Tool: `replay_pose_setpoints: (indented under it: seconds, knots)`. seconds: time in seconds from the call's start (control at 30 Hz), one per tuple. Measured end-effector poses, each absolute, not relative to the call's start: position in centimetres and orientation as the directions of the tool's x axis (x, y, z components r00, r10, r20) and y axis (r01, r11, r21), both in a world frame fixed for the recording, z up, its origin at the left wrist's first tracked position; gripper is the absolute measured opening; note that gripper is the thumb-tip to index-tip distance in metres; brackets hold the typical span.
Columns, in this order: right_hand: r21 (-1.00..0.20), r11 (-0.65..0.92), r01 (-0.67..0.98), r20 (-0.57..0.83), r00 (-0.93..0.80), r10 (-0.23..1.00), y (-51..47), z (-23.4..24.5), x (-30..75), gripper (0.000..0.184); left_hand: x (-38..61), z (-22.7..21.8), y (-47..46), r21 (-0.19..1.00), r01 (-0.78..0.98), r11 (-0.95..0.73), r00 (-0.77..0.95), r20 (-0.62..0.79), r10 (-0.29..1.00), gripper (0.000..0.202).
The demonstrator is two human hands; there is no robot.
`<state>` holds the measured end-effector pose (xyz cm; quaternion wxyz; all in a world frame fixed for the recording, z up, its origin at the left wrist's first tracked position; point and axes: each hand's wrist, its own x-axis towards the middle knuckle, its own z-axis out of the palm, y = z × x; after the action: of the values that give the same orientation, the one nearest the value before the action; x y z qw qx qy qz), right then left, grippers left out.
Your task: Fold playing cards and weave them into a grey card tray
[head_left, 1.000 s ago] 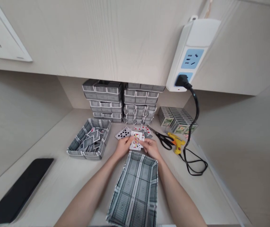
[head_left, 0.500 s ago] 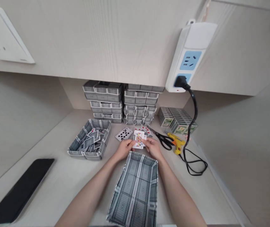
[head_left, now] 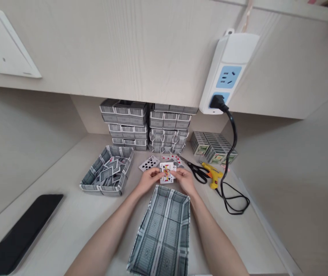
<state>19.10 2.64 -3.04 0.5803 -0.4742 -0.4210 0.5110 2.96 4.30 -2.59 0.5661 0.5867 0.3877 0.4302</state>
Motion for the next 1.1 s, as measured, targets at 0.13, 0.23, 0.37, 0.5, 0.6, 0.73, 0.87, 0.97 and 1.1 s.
replay_pose_setpoints:
  seconds: [0.13, 0.23, 0.37, 0.5, 0.6, 0.73, 0.87, 0.97, 1.1]
  knots:
    - [-0.978, 0.026, -0.205, -0.002, 0.134, 0.991, 2.7, -3.6, 19.0, 0.022, 2.8, -2.9, 4.4, 0.999, 0.041, -0.027, 0.299, 0.014, 0.954, 0.031]
    - [-0.98, 0.024, -0.198, -0.001, 0.125, 0.992, 2.7, -3.8, 19.0, 0.022, 2.9, -2.7, 4.2, 0.998, 0.054, -0.012, 0.289, -0.004, 0.957, 0.033]
    - [-0.992, 0.077, -0.096, 0.069, 0.086, 0.994, 2.8, -3.5, 19.5, 0.02, 3.3, -2.7, 4.2, 0.988, 0.1, -0.12, 0.226, 0.095, 0.969, 0.034]
    - [-0.989, 0.125, -0.077, 0.125, -0.001, 0.992, 2.9, -3.2, 19.7, 0.023, 3.5, -3.2, 4.5, 0.958, 0.171, -0.231, 0.149, 0.206, 0.967, 0.033]
    - [-0.99, 0.095, -0.105, 0.099, -0.038, 0.994, 2.8, -3.4, 19.6, 0.024, 3.4, -3.4, 4.6, 0.949, 0.203, -0.239, 0.167, 0.207, 0.964, 0.033]
    - [-0.993, 0.117, -0.035, 0.117, -0.005, 0.993, 2.8, -4.1, 19.4, 0.022, 3.2, -3.4, 4.6, 0.946, 0.208, -0.247, 0.256, 0.19, 0.948, 0.035]
    - [-0.967, 0.174, 0.188, 0.19, 0.072, 0.979, 2.9, -4.6, 19.1, 0.023, 3.0, -3.4, 4.9, 0.945, 0.215, -0.248, 0.305, 0.176, 0.936, 0.038]
    - [-0.871, 0.216, 0.44, 0.285, 0.096, 0.954, 2.9, -4.8, 19.0, 0.022, 3.0, -3.6, 5.1, 0.943, 0.228, -0.243, 0.334, 0.159, 0.929, 0.039]
    - [-0.682, 0.228, 0.695, 0.403, 0.096, 0.91, 3.0, -4.9, 18.9, 0.021, 3.4, -3.9, 5.1, 0.916, 0.316, -0.247, 0.364, 0.123, 0.923, 0.041]
